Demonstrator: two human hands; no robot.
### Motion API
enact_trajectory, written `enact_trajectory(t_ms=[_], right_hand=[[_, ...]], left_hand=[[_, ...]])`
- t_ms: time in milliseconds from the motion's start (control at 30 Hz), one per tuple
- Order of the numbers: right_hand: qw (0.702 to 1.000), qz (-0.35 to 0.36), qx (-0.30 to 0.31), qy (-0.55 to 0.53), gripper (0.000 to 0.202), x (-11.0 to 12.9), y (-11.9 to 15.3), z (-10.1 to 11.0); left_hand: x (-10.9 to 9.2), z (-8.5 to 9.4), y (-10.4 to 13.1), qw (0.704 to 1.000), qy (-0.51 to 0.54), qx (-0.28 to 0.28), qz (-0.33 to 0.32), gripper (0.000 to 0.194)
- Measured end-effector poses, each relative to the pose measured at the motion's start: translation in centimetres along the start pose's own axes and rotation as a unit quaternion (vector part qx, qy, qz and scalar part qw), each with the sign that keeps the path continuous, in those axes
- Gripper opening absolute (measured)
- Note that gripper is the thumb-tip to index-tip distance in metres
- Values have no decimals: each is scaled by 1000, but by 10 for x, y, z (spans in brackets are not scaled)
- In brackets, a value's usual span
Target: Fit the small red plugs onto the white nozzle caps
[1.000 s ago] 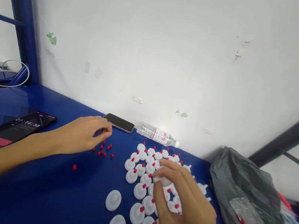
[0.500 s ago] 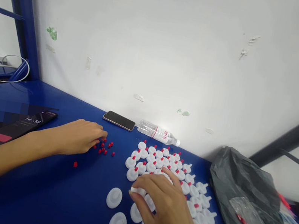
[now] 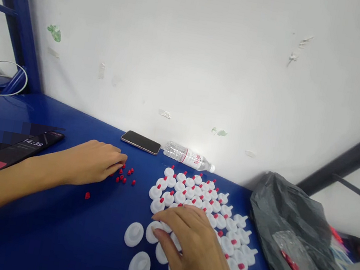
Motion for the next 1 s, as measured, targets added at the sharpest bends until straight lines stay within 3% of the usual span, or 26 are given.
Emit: enact_trajectory(t_ms=[167,333,433,533,633,733,1000], right_hand=[[998,-50,-2,42,18,-26,8,13],[993,-58,93,50,16,-40,15,-2],[992,-60,106,20,12,-31,14,-2],[993,-93,62,-22,6,-23,10,9],[991,-110,42,-68,10,-17,7,12],[992,-77,60,-75,18,-7,5,3],[999,-26,-15,-23,37,8,1,-1]], left_hand=[[-7,9,-2,1000,-9,-24,-1,26],[-22,28,0,994,-52,-89,-27,27],[-42,45,5,984,-39,-157,-69,26],[-76,57,15,964,30,-215,-150,21],[-118,55,27,939,54,-229,-250,14],[-142,45,33,934,43,-227,-274,10],[-139,32,28,947,101,-203,-229,6]])
Point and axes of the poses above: each hand's wrist, its own y-axis away from the middle knuckle, its own z-axis out of the back of the hand, x = y × z, the point moved 9 cm from there along -y, towards the middle knuckle, and after that the axes turned 11 degrees about -z, right-handed, at the moved point
